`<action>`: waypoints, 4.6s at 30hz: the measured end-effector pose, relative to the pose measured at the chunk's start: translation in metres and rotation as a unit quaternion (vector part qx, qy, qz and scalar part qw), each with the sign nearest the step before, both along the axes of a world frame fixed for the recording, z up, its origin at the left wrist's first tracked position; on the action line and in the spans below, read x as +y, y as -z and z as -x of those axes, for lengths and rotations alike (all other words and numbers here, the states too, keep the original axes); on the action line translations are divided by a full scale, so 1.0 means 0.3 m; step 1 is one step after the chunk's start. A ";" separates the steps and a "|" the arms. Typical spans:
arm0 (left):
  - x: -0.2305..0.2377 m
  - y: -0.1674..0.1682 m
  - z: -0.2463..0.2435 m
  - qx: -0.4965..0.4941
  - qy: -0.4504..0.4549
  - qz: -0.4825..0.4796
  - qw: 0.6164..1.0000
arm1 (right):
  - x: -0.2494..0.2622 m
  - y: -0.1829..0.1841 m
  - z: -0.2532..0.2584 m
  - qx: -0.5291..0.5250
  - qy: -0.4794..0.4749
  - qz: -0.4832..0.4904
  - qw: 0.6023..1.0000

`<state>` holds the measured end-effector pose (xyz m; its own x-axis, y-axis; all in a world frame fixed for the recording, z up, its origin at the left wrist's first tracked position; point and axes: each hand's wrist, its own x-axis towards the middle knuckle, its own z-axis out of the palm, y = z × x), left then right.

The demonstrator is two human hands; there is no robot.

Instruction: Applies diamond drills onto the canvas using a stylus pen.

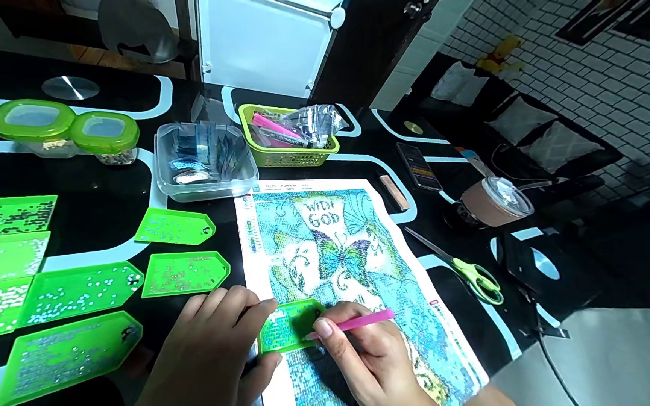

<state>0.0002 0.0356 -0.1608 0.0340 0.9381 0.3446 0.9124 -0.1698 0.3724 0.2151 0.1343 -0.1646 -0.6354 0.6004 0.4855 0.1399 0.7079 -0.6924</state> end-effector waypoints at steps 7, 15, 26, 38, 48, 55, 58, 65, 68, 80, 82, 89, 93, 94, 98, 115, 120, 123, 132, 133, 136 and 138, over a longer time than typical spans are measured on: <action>0.000 0.004 -0.001 0.001 -0.002 -0.009 1.000 | 0.002 -0.017 -0.005 0.039 -0.025 0.037 0.998; 0.002 0.012 -0.001 0.003 -0.007 -0.017 1.000 | -0.078 -0.030 -0.012 0.051 -0.061 0.222 0.972; 0.005 0.018 0.000 0.003 -0.011 -0.026 1.000 | -0.080 -0.012 -0.006 0.020 -0.053 0.155 0.986; 0.006 0.022 -0.001 0.007 -0.013 -0.033 0.999 | -0.092 -0.028 0.003 -0.023 -0.053 0.071 0.996; 0.009 0.033 -0.003 0.018 -0.014 -0.051 0.998 | -0.097 -0.057 0.043 -0.099 -0.046 -0.068 0.992; 0.011 0.041 -0.005 -0.003 -0.012 -0.053 0.999 | -0.099 -0.026 0.029 -0.074 -0.026 -0.062 0.995; 0.010 0.038 -0.006 -0.018 -0.006 -0.045 0.999 | -0.101 -0.029 0.026 -0.071 -0.024 -0.033 0.997; 0.006 0.036 -0.004 -0.022 -0.007 -0.040 0.999 | -0.020 -0.042 0.052 0.013 -0.025 0.044 0.999; 0.006 0.032 -0.005 -0.023 -0.005 -0.032 0.999 | -0.010 -0.025 0.060 -0.021 -0.010 0.016 1.000; 0.009 0.040 -0.008 -0.009 -0.015 -0.045 0.999 | -0.008 -0.007 0.050 -0.027 -0.004 -0.016 1.000; 0.008 0.039 -0.008 -0.010 -0.014 -0.044 0.999 | -0.009 -0.006 0.051 -0.028 -0.004 -0.020 0.999; 0.009 0.035 -0.007 -0.013 -0.013 -0.042 0.999 | -0.016 -0.025 0.041 0.039 -0.033 0.073 0.996; 0.009 0.036 -0.006 -0.011 -0.010 -0.042 0.999 | -0.058 -0.037 0.006 0.050 -0.060 0.185 0.980; 0.009 0.036 -0.006 -0.012 -0.010 -0.041 0.999 | -0.069 -0.036 -0.002 0.043 -0.064 0.195 0.978; 0.010 0.041 -0.005 -0.010 -0.010 -0.044 0.999 | -0.087 -0.018 -0.013 0.028 -0.060 0.172 0.983; 0.010 0.040 -0.002 -0.008 -0.006 -0.039 0.999 | -0.106 -0.043 0.000 -0.063 -0.054 -0.011 0.997; 0.011 0.046 -0.001 -0.007 -0.008 -0.050 0.999 | -0.039 -0.059 -0.012 -0.051 -0.113 0.105 0.987; 0.008 0.035 0.003 -0.013 -0.001 -0.030 0.999 | 0.009 -0.052 0.002 0.040 -0.085 0.164 0.982; 0.002 0.005 0.003 -0.023 0.009 0.013 1.000 | 0.026 -0.018 0.034 -0.016 -0.010 0.035 0.999; 0.001 0.006 0.002 -0.022 0.008 0.011 1.000 | 0.026 -0.017 0.035 -0.014 -0.008 0.034 0.999; 0.002 0.004 0.002 -0.024 0.008 0.015 1.000 | 0.028 -0.017 0.042 -0.007 -0.008 0.033 0.999; 0.001 0.005 0.002 -0.025 0.008 0.016 1.000 | 0.028 -0.018 0.043 -0.011 -0.011 0.035 0.999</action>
